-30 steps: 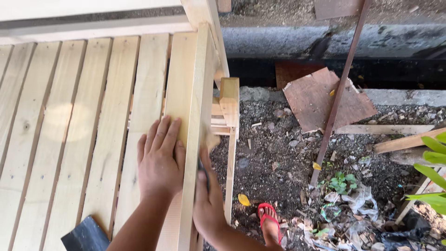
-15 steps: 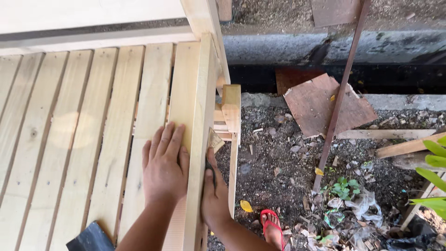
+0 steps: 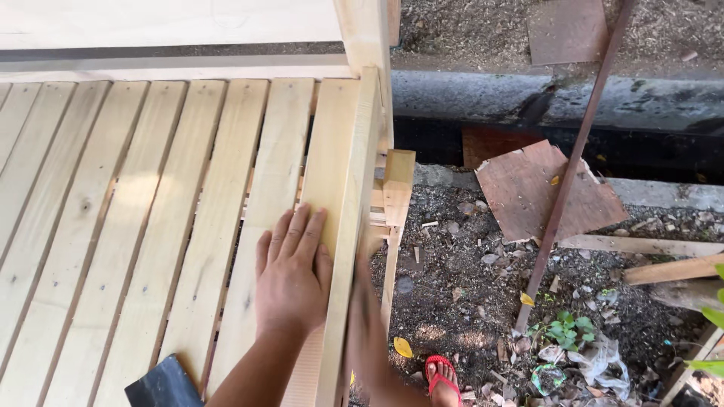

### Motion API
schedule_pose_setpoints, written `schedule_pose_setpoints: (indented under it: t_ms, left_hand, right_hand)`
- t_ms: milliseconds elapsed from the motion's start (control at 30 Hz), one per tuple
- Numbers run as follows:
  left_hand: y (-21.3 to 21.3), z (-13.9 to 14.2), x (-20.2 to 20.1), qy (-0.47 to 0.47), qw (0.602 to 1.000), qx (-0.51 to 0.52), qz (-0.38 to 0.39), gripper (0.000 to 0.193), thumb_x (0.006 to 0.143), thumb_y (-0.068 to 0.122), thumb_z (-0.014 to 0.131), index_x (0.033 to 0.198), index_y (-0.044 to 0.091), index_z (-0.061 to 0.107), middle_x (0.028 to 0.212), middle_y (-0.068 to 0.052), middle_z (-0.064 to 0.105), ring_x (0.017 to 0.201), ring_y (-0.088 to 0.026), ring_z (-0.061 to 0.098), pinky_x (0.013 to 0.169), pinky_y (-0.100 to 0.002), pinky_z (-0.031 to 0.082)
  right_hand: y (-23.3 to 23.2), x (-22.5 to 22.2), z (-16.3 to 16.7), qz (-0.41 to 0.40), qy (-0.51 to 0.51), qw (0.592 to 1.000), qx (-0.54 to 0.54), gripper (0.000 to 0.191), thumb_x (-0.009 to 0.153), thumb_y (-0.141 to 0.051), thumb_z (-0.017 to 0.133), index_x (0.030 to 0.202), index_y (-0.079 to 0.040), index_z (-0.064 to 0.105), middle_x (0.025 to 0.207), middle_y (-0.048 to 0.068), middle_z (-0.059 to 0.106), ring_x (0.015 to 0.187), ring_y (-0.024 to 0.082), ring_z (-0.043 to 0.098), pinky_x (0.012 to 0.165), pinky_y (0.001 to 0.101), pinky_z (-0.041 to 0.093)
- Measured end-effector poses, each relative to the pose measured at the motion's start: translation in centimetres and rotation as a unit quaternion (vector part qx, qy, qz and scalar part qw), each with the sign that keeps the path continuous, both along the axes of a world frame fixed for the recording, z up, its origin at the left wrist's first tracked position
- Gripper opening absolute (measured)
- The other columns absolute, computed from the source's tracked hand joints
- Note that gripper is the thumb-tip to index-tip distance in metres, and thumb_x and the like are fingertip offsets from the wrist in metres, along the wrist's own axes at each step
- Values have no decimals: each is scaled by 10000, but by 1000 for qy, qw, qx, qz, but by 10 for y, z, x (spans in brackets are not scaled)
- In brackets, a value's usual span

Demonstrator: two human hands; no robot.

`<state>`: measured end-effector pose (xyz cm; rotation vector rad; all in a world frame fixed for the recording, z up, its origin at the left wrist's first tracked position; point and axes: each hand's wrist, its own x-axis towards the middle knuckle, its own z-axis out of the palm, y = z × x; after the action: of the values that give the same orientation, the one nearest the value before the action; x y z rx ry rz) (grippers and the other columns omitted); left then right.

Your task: The person sands a slatted wooden bench frame with sheets of sandpaper, rubbing the flat slats and the side rails and edges of the frame. They move around the bench to sand different sections, at one point steadying the frame with one hand while sanding with the other.

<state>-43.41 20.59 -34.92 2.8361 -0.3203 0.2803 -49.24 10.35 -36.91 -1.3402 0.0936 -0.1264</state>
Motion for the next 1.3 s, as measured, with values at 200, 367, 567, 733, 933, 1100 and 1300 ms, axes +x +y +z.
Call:
schedule_pose_setpoints:
  t_ms: [200,367,567,733,933,1100,1300]
  left_hand:
    - [-1,0,1,16,1000,-12,14,510,998,264,447,1490,148,511,1560,-94,476,1476,-281,363,1206,-494,209]
    - [0,-2,2,14,1000,-6,12,512,1002,266,450,1495,141,506,1564,-98,469,1481,-283,358,1209,-492,208]
    - [-1,0,1,15,1000,-6,9,506,1018,260,437,1505,140,501,1567,-89,470,1481,-278,355,1208,-489,207]
    - [-2,0,2,13,1000,-8,11,492,1020,262,444,1494,148,514,1562,-82,479,1477,-266,366,1207,-485,221]
    - [0,-5,2,1,1000,-19,15,475,1030,251,458,1488,156,534,1558,-78,489,1473,-271,375,1208,-484,232]
    - [0,-5,3,-1,1000,-12,14,471,1032,249,460,1489,161,533,1555,-67,492,1466,-260,380,1208,-481,230]
    - [0,-5,4,1,1000,-17,15,481,1025,243,468,1495,158,524,1563,-68,483,1474,-258,368,1207,-471,227]
  right_hand:
    - [-6,41,-21,54,51,992,98,724,1068,-444,266,1642,-50,67,1659,166,280,1509,278,324,1219,384,288]
    - [-35,158,-30,54,45,994,82,782,1030,-572,210,1655,-128,57,1628,174,305,1443,270,411,1185,372,351]
    - [11,-47,-43,92,64,994,2,725,1073,-535,175,1651,-99,140,1642,195,364,1485,293,395,1216,373,324]
    - [24,-81,-77,81,97,991,52,700,1054,-495,198,1646,-140,87,1634,170,352,1472,301,384,1190,353,333]
    - [4,-9,-100,62,141,985,82,703,1051,-489,195,1649,-146,58,1645,143,321,1491,293,349,1187,328,307]
    - [33,-124,-86,76,98,991,54,741,1016,-550,181,1648,-174,85,1635,142,340,1487,287,369,1186,350,317]
    - [14,-44,-75,63,293,953,51,792,974,-623,163,1647,-207,117,1624,141,362,1482,279,393,1186,378,329]
